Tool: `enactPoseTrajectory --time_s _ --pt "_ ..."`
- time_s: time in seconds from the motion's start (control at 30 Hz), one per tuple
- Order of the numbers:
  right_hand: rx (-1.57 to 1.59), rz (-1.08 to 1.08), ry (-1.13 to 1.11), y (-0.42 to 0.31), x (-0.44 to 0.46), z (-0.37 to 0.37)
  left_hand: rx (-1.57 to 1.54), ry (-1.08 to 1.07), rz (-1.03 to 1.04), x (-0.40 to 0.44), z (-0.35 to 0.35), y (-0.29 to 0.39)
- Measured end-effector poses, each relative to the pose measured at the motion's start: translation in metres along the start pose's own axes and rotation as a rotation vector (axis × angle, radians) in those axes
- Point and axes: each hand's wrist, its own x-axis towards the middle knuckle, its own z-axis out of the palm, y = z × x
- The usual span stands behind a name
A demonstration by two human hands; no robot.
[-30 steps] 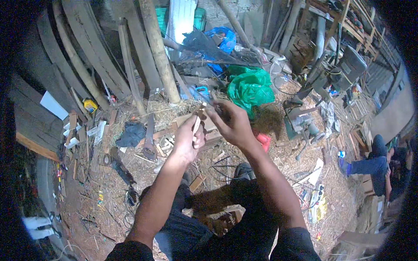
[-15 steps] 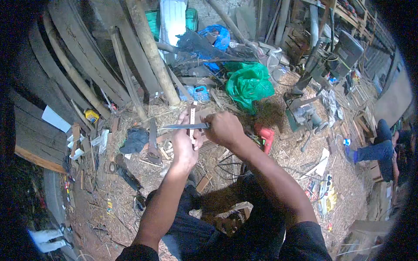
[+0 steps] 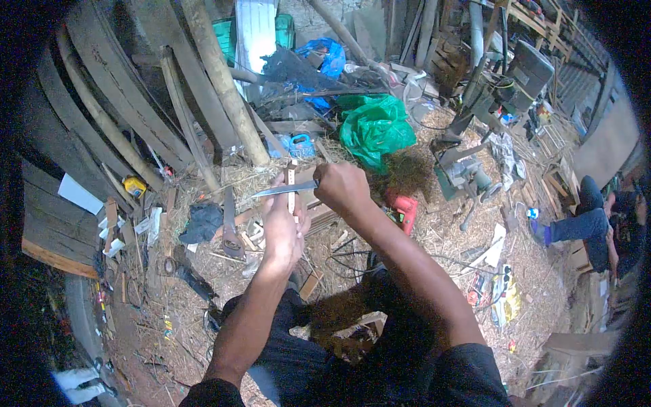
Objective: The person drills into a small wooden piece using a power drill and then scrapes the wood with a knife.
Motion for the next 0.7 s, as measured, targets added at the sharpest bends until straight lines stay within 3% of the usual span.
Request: enactPoseTrajectory --time_s 0.17,0.37,0.4,0.5,0.6,0.7 --pt "-0.018 0.116 0.022 0.016 0.018 0.006 -0.138 0.030 -0.066 -0.008 0.010 0.000" --pt "-0.038 -0.035 -0.017 0.001 0.009 0.020 -0.061 0.022 -0.028 0.009 -0.005 0.006" --pt "0.020 -0.122 0.067 0.000 0.002 0.027 -0.058 -0.003 -0.007 0.010 -0.006 0.008" --pt "0.028 -0.104 0.020 -0.015 -0.004 0.016 -0.052 -0.093 0.053 0.009 -0.012 0.006" --pt "0.029 -0.043 0.017 -0.003 0.004 0.027 -0.063 0.007 -0.016 0.009 -0.010 -0.003" --pt "-0.031 -0.029 0.006 0.001 0.010 0.026 -0.054 -0.045 -0.017 0.008 -0.012 -0.006"
